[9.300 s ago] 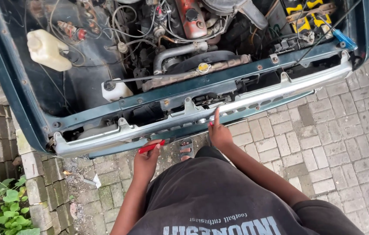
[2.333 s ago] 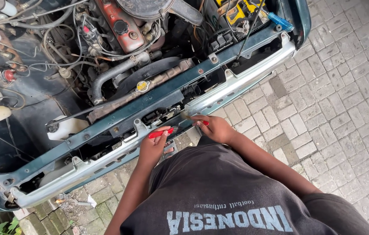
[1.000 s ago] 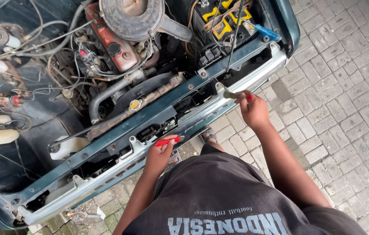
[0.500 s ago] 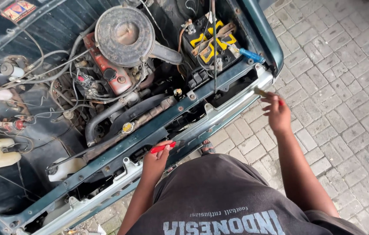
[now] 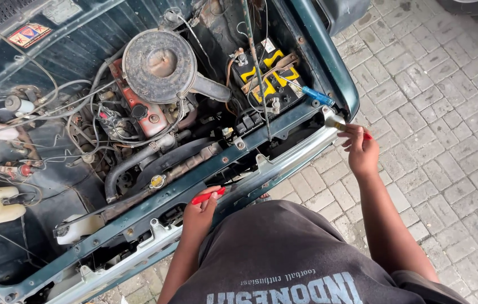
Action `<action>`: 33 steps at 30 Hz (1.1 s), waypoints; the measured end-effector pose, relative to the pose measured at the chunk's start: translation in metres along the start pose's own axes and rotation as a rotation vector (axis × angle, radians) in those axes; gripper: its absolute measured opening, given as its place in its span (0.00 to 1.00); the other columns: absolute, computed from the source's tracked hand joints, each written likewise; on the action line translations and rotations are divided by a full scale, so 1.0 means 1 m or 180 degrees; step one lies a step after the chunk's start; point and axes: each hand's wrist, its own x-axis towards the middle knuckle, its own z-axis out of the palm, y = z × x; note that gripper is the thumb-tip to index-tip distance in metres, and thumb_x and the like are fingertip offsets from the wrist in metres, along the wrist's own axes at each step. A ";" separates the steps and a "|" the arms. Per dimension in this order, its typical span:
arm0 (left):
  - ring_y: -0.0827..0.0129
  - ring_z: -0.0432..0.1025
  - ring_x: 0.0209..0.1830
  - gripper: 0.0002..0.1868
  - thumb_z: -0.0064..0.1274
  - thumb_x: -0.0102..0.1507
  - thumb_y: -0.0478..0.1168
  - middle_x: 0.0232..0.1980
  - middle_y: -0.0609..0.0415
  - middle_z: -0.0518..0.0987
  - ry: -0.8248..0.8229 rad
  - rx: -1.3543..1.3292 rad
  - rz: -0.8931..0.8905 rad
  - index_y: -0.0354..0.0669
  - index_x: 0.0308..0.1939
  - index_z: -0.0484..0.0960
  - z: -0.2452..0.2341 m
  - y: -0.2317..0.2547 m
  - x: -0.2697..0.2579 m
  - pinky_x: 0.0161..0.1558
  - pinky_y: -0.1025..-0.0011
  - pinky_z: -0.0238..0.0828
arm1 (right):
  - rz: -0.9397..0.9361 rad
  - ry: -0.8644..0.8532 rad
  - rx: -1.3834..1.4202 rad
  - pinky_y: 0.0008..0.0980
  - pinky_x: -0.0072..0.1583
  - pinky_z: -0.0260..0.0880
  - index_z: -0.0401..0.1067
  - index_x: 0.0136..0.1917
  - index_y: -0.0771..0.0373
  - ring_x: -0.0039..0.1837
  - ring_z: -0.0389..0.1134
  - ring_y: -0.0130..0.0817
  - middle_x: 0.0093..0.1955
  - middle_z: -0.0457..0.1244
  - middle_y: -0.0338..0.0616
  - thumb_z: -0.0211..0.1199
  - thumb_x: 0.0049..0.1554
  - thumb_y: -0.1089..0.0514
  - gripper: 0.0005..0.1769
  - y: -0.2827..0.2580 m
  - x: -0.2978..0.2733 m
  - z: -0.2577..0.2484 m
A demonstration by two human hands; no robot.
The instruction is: The person cleans the front radiator support and engine bay area of a car using a red-handled brush and a small red cloth. They scrub the metal frame and wipe away dust and grime from various components, including the radiator cap and surrounding hoses.
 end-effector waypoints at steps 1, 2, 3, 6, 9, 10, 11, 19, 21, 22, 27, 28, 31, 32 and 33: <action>0.47 0.78 0.55 0.16 0.50 0.70 0.46 0.54 0.34 0.83 -0.0007 0.0002 -0.0019 0.56 0.58 0.87 0.001 0.002 0.000 0.57 0.56 0.74 | 0.0017 -0.0006 -0.0009 0.28 0.46 0.73 0.69 0.66 0.71 0.41 0.67 0.34 0.48 0.70 0.55 0.35 0.77 0.53 0.24 -0.004 0.002 0.002; 0.45 0.77 0.56 0.16 0.50 0.70 0.47 0.55 0.34 0.82 -0.0021 -0.0001 -0.0006 0.56 0.59 0.86 0.002 0.003 0.000 0.57 0.56 0.74 | -0.0056 -0.0113 -0.0094 0.30 0.47 0.73 0.69 0.67 0.69 0.41 0.67 0.35 0.50 0.70 0.55 0.37 0.76 0.56 0.21 -0.008 0.004 0.004; 0.44 0.77 0.57 0.16 0.50 0.70 0.47 0.56 0.34 0.82 -0.0026 -0.0013 0.0022 0.56 0.59 0.86 0.004 0.005 0.002 0.57 0.55 0.74 | -0.0147 -0.0221 -0.0176 0.31 0.47 0.74 0.69 0.68 0.67 0.42 0.68 0.36 0.53 0.70 0.55 0.39 0.75 0.59 0.19 -0.013 0.008 0.006; 0.42 0.78 0.56 0.15 0.51 0.69 0.45 0.55 0.35 0.82 -0.0055 0.0019 0.0064 0.55 0.58 0.86 0.007 0.004 0.006 0.57 0.57 0.75 | -0.0291 -0.0412 -0.0675 0.40 0.49 0.72 0.70 0.70 0.62 0.44 0.70 0.42 0.55 0.71 0.50 0.44 0.74 0.59 0.17 -0.023 0.015 0.009; 0.45 0.77 0.56 0.15 0.51 0.69 0.45 0.54 0.32 0.82 0.0040 -0.0083 0.0136 0.53 0.57 0.87 0.014 -0.010 0.015 0.57 0.58 0.75 | -0.0222 -0.0517 -0.0732 0.39 0.52 0.71 0.73 0.65 0.58 0.44 0.72 0.40 0.49 0.72 0.44 0.43 0.75 0.54 0.18 -0.027 0.020 0.014; 0.45 0.77 0.56 0.15 0.51 0.69 0.45 0.54 0.32 0.82 0.0039 -0.0087 0.0127 0.53 0.57 0.87 0.014 -0.004 0.014 0.57 0.58 0.75 | -0.0218 -0.0524 -0.0737 0.39 0.52 0.71 0.73 0.65 0.58 0.44 0.72 0.40 0.49 0.72 0.44 0.43 0.75 0.54 0.18 -0.031 0.015 0.018; 0.47 0.78 0.56 0.15 0.51 0.69 0.45 0.54 0.34 0.82 0.0023 -0.0074 0.0138 0.54 0.57 0.87 0.015 0.003 0.013 0.57 0.59 0.75 | -0.0141 -0.0536 -0.0677 0.38 0.51 0.70 0.73 0.65 0.60 0.41 0.70 0.39 0.44 0.71 0.46 0.43 0.74 0.53 0.19 -0.035 0.011 0.022; 0.48 0.77 0.56 0.15 0.51 0.70 0.45 0.54 0.34 0.82 0.0060 -0.0189 0.0094 0.54 0.58 0.86 0.022 0.013 0.013 0.59 0.60 0.75 | 0.0190 -0.0469 -0.0566 0.49 0.55 0.69 0.65 0.74 0.63 0.48 0.72 0.51 0.49 0.72 0.53 0.43 0.72 0.57 0.21 -0.053 -0.025 0.067; 0.46 0.78 0.55 0.15 0.51 0.70 0.45 0.54 0.34 0.82 0.0089 -0.0173 0.0048 0.54 0.58 0.86 0.021 0.014 0.011 0.58 0.59 0.75 | 0.0345 -0.0772 -0.0568 0.51 0.56 0.70 0.62 0.76 0.65 0.51 0.72 0.53 0.59 0.70 0.56 0.42 0.71 0.60 0.23 -0.073 -0.038 0.076; 0.46 0.78 0.55 0.15 0.51 0.70 0.45 0.54 0.34 0.82 0.0098 -0.0182 0.0044 0.54 0.58 0.86 0.023 0.010 0.012 0.58 0.59 0.75 | 0.0339 -0.0783 -0.0573 0.51 0.56 0.70 0.62 0.76 0.65 0.51 0.72 0.53 0.59 0.70 0.56 0.42 0.71 0.60 0.23 -0.071 -0.041 0.079; 0.47 0.77 0.56 0.15 0.51 0.69 0.47 0.53 0.33 0.83 0.0151 -0.0190 -0.0066 0.55 0.58 0.87 0.028 0.008 0.009 0.58 0.57 0.74 | -0.0028 -0.1507 -0.0725 0.49 0.54 0.73 0.67 0.73 0.59 0.48 0.75 0.48 0.56 0.72 0.47 0.51 0.67 0.55 0.23 -0.045 -0.040 0.082; 0.47 0.77 0.56 0.15 0.51 0.69 0.47 0.53 0.33 0.83 0.0166 -0.0192 -0.0064 0.55 0.58 0.87 0.029 0.000 0.012 0.58 0.57 0.74 | -0.0038 -0.1517 -0.0719 0.49 0.54 0.73 0.67 0.73 0.59 0.48 0.75 0.48 0.56 0.72 0.47 0.51 0.67 0.55 0.23 -0.045 -0.038 0.077; 0.47 0.77 0.57 0.16 0.51 0.70 0.47 0.53 0.34 0.83 0.0168 -0.0253 -0.0027 0.54 0.58 0.86 0.030 -0.017 0.014 0.60 0.57 0.73 | -0.0055 -0.1272 -0.0557 0.48 0.56 0.71 0.68 0.72 0.58 0.47 0.74 0.47 0.52 0.73 0.46 0.44 0.69 0.59 0.22 -0.044 -0.035 0.068; 0.48 0.77 0.57 0.16 0.51 0.69 0.47 0.53 0.34 0.84 0.0176 -0.0265 -0.0037 0.54 0.58 0.86 0.029 -0.018 0.014 0.60 0.58 0.73 | -0.0093 -0.1381 -0.0544 0.48 0.56 0.71 0.68 0.73 0.57 0.48 0.74 0.47 0.52 0.73 0.45 0.44 0.68 0.58 0.23 -0.044 -0.035 0.068; 0.48 0.77 0.57 0.16 0.52 0.69 0.48 0.53 0.35 0.84 0.0175 -0.0273 -0.0046 0.54 0.57 0.87 0.029 -0.020 0.014 0.60 0.58 0.74 | -0.0125 -0.1482 -0.0533 0.49 0.57 0.71 0.67 0.73 0.55 0.48 0.74 0.47 0.51 0.73 0.45 0.44 0.68 0.58 0.23 -0.043 -0.036 0.066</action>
